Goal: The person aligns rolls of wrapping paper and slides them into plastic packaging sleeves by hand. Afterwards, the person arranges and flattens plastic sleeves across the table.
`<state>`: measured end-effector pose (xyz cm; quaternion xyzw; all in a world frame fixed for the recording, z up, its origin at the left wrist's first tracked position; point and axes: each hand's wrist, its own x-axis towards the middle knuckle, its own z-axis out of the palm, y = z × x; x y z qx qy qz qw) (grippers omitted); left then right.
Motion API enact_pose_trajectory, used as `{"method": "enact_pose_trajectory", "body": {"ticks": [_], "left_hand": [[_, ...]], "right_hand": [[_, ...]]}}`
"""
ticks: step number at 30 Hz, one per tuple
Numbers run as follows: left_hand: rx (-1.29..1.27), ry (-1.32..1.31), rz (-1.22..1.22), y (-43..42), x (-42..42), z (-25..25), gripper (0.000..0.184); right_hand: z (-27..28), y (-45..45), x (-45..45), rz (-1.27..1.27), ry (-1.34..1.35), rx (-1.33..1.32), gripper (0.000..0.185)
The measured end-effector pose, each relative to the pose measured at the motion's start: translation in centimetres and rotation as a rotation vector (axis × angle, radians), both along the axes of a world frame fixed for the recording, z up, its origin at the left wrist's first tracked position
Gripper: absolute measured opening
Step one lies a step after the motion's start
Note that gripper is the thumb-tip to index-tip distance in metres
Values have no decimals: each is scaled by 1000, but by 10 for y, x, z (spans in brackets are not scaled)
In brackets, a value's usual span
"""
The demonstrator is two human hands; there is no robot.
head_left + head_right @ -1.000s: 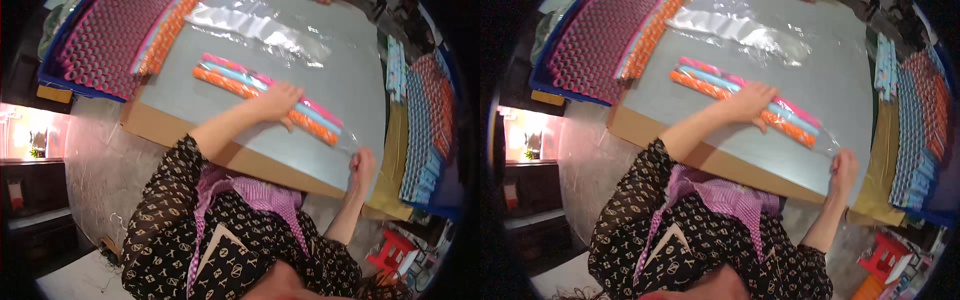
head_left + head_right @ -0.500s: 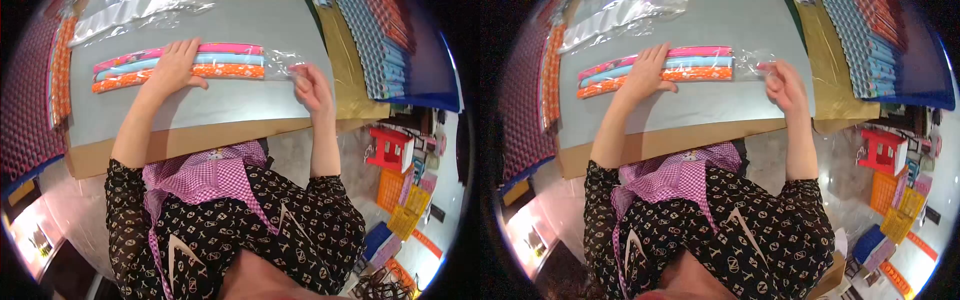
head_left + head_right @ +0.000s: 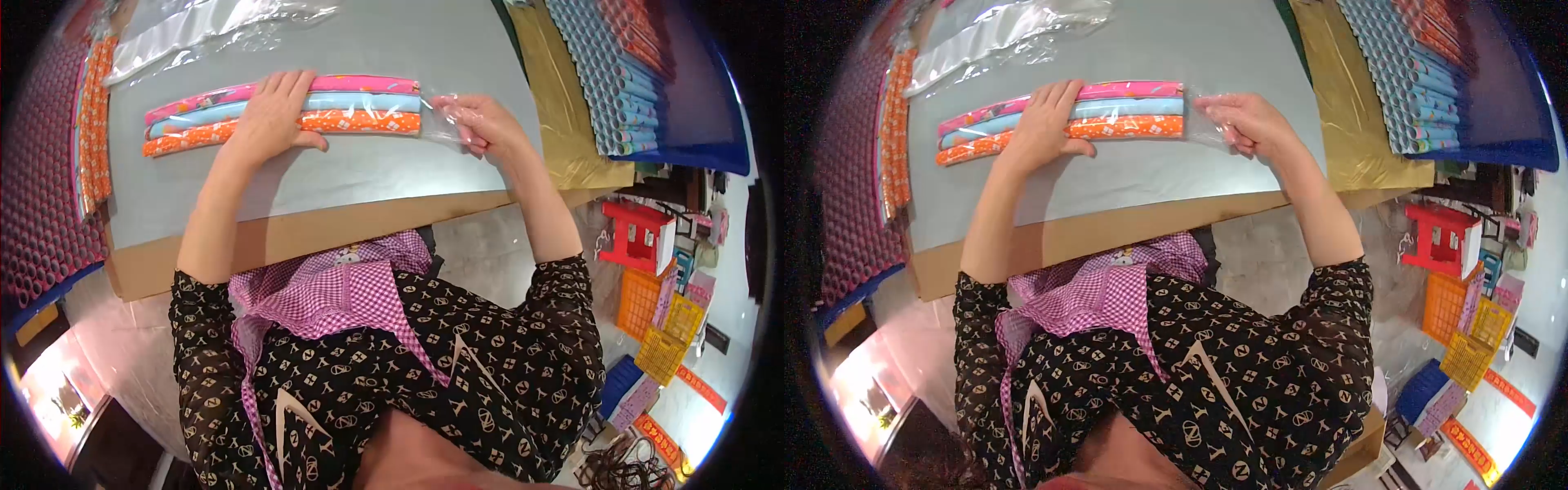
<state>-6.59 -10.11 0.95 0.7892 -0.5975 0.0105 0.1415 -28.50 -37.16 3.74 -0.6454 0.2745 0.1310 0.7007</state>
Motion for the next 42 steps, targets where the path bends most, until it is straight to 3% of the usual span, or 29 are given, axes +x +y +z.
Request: {"method": "enact_pose_trajectory", "body": {"ticks": [2,5,7,9,11,20,31,42], "left_hand": [[-17,-7,3,0,1,-3,104],[6,33,20,1,1,1,102],[36,72,7,2,0,3,101],[32,26,46,4,0,2,100],[-74,13,-39,5,2,1,99],[-87,14,-62,8,3,-1,100],[-89,3,-66,8,1,1,99],[-70,32,-90,6,3,-2,104]], "right_hand": [[11,11,9,-57,110,-97,43],[-3,13,8,-65,-70,23,39],[0,19,20,-187,108,9,37],[-5,20,22,-230,41,21,35],[-7,17,27,-193,46,36,33],[-11,13,41,-164,93,-27,23],[-18,10,47,-225,113,34,24],[-28,-3,57,-337,210,321,31]]}}
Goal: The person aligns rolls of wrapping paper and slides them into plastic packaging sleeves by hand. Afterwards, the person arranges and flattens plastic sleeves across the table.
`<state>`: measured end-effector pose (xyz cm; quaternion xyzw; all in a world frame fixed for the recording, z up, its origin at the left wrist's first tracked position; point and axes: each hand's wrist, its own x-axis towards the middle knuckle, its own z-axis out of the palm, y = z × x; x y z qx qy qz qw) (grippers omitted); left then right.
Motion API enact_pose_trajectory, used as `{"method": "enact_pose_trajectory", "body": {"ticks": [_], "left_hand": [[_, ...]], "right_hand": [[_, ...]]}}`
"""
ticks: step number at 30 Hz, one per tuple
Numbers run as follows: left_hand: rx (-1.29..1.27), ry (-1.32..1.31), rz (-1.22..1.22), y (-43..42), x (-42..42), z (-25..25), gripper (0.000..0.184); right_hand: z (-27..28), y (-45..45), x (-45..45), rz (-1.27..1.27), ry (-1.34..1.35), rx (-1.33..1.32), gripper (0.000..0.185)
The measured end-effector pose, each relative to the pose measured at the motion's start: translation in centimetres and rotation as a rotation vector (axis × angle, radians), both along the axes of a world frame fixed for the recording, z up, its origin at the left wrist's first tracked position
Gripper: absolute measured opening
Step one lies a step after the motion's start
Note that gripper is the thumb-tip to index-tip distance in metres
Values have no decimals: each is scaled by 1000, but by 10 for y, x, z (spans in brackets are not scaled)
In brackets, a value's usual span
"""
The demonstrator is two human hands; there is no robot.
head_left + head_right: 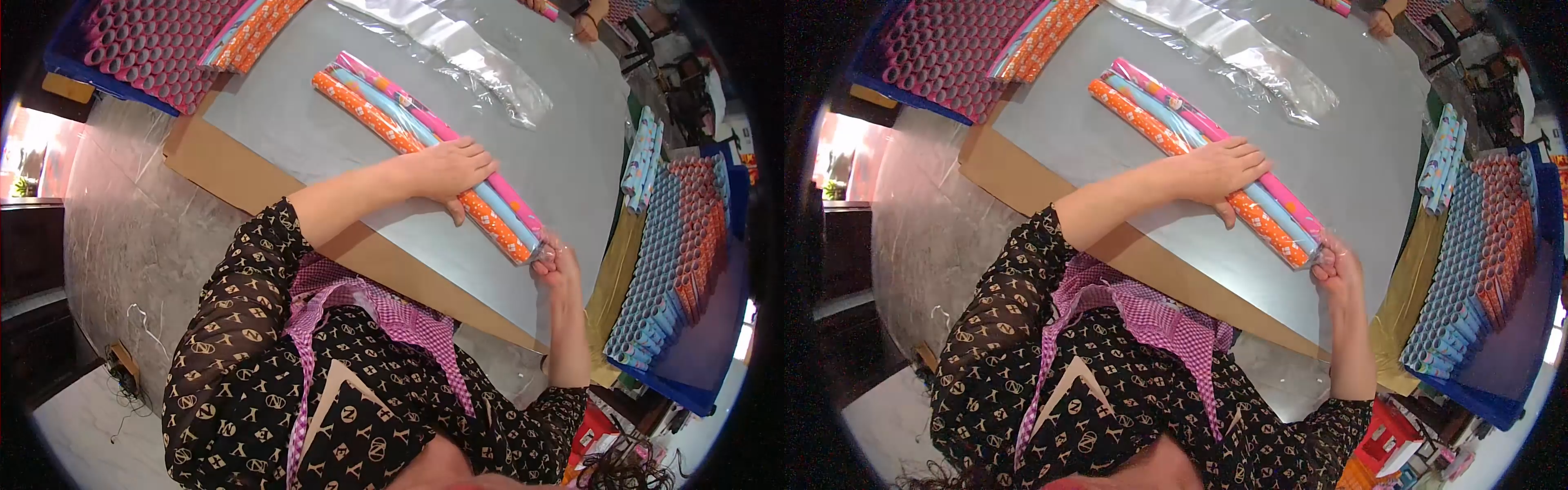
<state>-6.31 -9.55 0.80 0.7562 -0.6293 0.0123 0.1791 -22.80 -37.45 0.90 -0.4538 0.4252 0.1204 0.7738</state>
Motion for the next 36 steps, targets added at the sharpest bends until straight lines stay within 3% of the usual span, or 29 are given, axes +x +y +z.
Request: {"method": "enact_pose_trajectory", "body": {"ticks": [7,11,14,16,18,27,36], "left_hand": [[27,15,-6,-1,3,2,103],[-65,25,1,0,5,-7,94],[113,84,48,0,-1,10,101],[10,-9,61,-1,-1,1,96],[-5,-20,33,0,0,0,98],[14,-54,68,0,-3,3,102],[64,1,53,1,-2,5,105]], "right_hand": [[-6,-1,4,-30,43,52,25],[-8,8,-5,-36,-44,-126,10],[15,26,-13,33,-57,-195,20],[15,24,-26,7,-58,-262,23],[17,23,-32,167,-65,-274,29],[18,35,-30,210,-102,-373,18],[21,35,-19,141,-95,-216,19]]}}
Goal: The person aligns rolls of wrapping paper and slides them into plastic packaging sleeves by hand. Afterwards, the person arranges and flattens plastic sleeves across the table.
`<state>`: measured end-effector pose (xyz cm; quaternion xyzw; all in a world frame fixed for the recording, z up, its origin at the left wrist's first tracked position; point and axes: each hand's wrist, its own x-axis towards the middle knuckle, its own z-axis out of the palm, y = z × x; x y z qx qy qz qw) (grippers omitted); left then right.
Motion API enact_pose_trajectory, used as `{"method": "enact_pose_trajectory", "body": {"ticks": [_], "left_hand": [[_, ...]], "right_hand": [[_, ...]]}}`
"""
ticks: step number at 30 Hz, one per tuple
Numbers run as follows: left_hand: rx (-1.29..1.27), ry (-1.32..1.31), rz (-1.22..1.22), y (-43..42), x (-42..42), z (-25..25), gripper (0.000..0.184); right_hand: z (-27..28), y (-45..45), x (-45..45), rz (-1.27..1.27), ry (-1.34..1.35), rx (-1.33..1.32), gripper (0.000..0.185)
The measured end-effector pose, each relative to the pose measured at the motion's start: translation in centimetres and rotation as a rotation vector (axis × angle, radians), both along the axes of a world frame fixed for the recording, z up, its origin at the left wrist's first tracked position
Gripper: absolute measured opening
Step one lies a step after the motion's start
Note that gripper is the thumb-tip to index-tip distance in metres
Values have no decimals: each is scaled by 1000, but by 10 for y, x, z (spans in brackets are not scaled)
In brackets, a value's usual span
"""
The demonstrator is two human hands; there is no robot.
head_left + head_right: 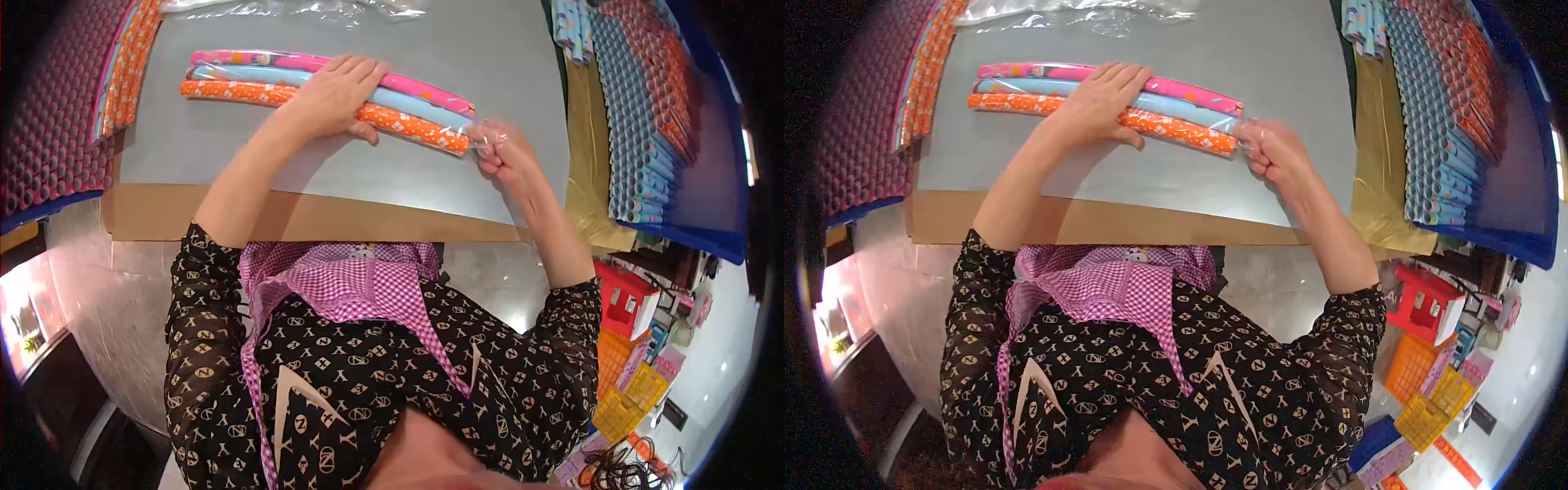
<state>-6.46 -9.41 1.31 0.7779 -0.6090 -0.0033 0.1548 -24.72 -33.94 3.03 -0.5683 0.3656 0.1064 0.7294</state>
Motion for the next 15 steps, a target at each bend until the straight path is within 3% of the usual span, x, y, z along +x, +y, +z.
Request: {"method": "enact_pose_trajectory", "body": {"ticks": [4,6,15], "left_hand": [[-10,23,-9,-1,2,-3,103],[-35,-17,11,2,2,-6,103],[-58,-27,-29,5,2,-2,102]], "right_hand": [[-9,-10,6,-20,52,184,19],[-2,-6,8,-161,124,235,19],[-26,-19,10,-178,145,440,20]]}}
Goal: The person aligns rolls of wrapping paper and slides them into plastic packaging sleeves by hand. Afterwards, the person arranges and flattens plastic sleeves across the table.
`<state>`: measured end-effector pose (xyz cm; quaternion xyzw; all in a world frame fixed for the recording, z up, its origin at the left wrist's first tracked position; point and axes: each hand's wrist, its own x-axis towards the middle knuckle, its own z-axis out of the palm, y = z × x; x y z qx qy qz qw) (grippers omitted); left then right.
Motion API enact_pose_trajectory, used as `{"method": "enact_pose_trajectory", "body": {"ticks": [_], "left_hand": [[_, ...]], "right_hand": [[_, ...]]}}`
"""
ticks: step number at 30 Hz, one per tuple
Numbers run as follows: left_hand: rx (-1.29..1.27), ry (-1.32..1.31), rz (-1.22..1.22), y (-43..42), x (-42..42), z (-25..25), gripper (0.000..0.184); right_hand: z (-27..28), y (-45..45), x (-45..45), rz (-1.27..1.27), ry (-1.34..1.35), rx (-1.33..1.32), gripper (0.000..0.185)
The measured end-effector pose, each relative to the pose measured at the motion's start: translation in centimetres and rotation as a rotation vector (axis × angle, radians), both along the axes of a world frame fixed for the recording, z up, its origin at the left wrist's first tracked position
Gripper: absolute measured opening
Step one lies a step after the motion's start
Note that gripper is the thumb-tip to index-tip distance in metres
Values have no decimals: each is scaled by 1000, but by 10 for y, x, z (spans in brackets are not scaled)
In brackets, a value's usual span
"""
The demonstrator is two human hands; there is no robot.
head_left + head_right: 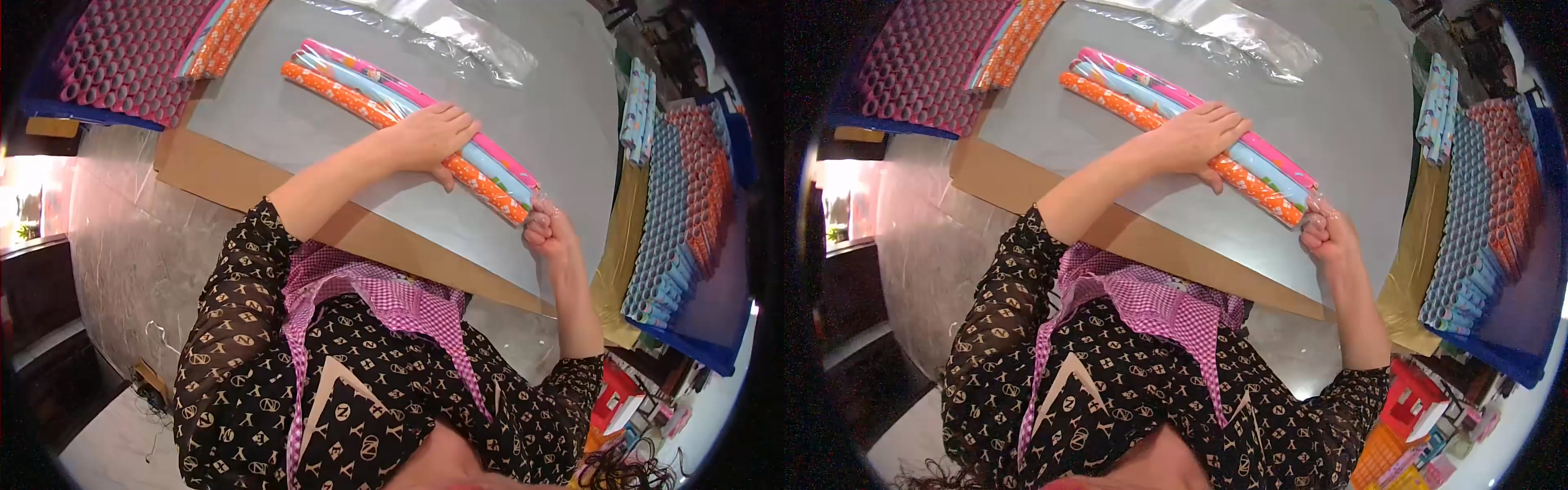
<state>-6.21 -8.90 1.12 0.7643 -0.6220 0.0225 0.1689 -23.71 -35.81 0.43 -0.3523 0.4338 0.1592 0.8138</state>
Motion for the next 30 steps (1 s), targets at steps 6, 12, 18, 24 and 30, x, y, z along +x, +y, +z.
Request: {"method": "enact_pose_trajectory", "body": {"ticks": [6,12,18,24,30], "left_hand": [[-17,-8,30,1,2,-4,102],[-3,75,20,2,1,-1,101],[-152,-70,12,1,3,-11,95],[-66,13,16,2,1,-6,95],[-80,14,19,2,-2,-4,96]], "right_hand": [[18,23,-12,120,-117,-460,19],[25,26,-32,323,-143,-673,23],[19,21,-31,389,-147,-609,20],[15,24,-23,292,-107,-526,18],[9,19,-16,233,-93,-307,19]]}}
